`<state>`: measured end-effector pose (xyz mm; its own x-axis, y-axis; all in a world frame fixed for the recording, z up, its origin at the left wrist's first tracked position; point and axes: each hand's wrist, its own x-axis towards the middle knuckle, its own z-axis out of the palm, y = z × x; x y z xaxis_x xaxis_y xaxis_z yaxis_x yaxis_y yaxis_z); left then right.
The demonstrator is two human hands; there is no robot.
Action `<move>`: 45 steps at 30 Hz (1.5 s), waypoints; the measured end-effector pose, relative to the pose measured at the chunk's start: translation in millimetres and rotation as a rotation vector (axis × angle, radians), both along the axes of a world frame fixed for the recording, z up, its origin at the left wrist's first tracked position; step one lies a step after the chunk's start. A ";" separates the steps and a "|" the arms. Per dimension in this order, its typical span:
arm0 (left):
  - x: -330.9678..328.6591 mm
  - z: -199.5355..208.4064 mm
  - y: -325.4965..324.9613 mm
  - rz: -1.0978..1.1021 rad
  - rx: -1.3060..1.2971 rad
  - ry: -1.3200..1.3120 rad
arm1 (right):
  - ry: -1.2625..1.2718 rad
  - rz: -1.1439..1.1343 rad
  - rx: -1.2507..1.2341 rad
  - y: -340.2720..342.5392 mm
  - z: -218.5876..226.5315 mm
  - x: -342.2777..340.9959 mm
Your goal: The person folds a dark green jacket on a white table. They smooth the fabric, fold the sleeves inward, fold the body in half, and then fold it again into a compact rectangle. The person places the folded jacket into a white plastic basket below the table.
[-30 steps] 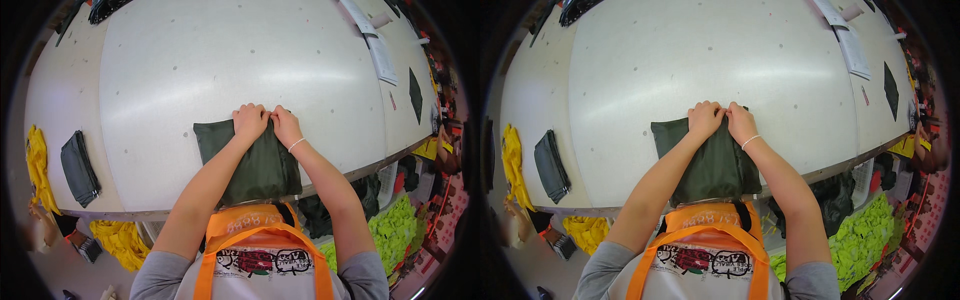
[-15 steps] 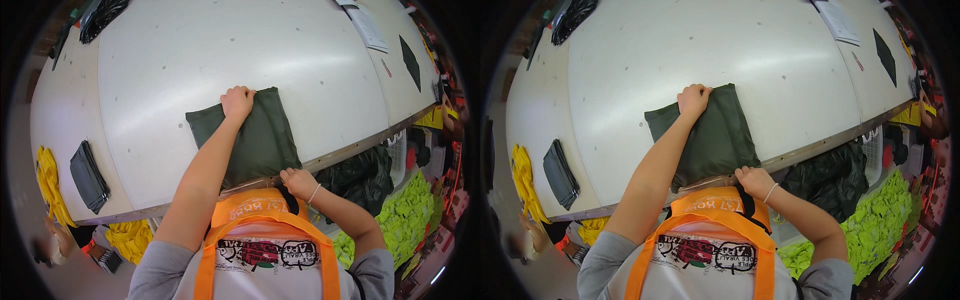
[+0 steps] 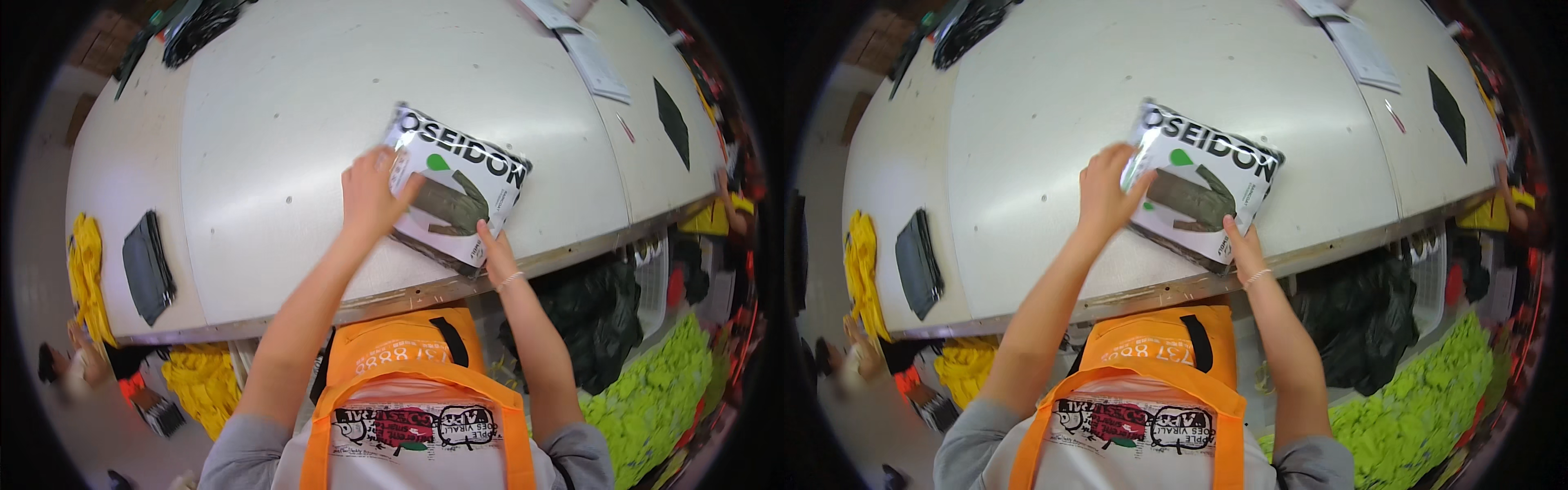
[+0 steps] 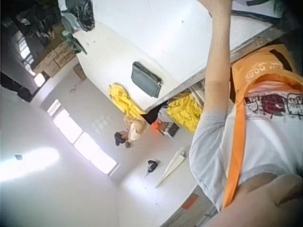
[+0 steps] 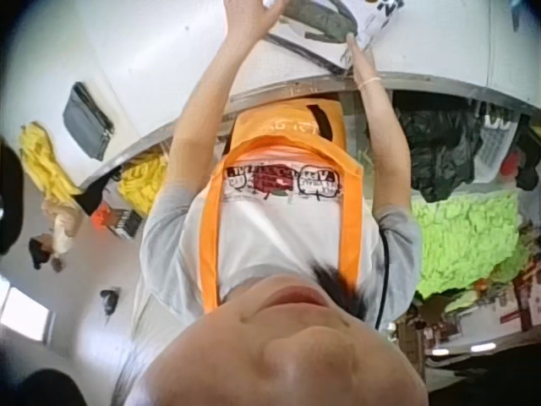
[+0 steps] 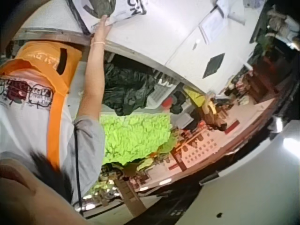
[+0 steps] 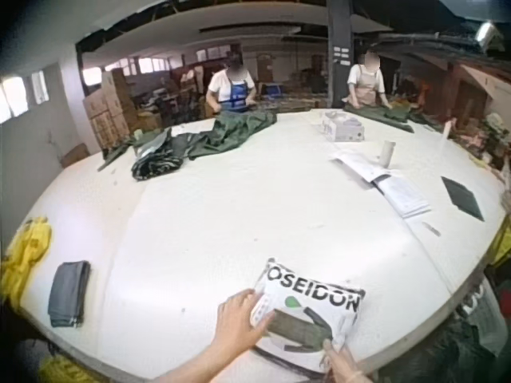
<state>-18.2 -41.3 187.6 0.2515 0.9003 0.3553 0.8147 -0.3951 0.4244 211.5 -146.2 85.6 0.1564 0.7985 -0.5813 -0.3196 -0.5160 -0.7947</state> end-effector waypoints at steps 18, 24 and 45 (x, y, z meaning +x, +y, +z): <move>13.4 -25.2 -303.3 1.042 -0.577 -0.644 | -0.680 1.084 0.286 8.4 74.7 2.5; 11.0 -58.6 -505.8 1.627 -0.394 -0.958 | -0.503 1.517 0.593 -130.0 77.1 -128.0; -67.5 -256.4 -749.8 1.581 -0.894 -1.103 | -0.903 2.057 0.200 -288.5 -99.7 -178.7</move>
<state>-85.7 -791.1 -68.8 -0.6602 0.0570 -0.7489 -0.4806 0.7341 0.4796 32.8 -434.7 -14.1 -0.6037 0.1919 -0.7737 0.7340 0.5126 -0.4456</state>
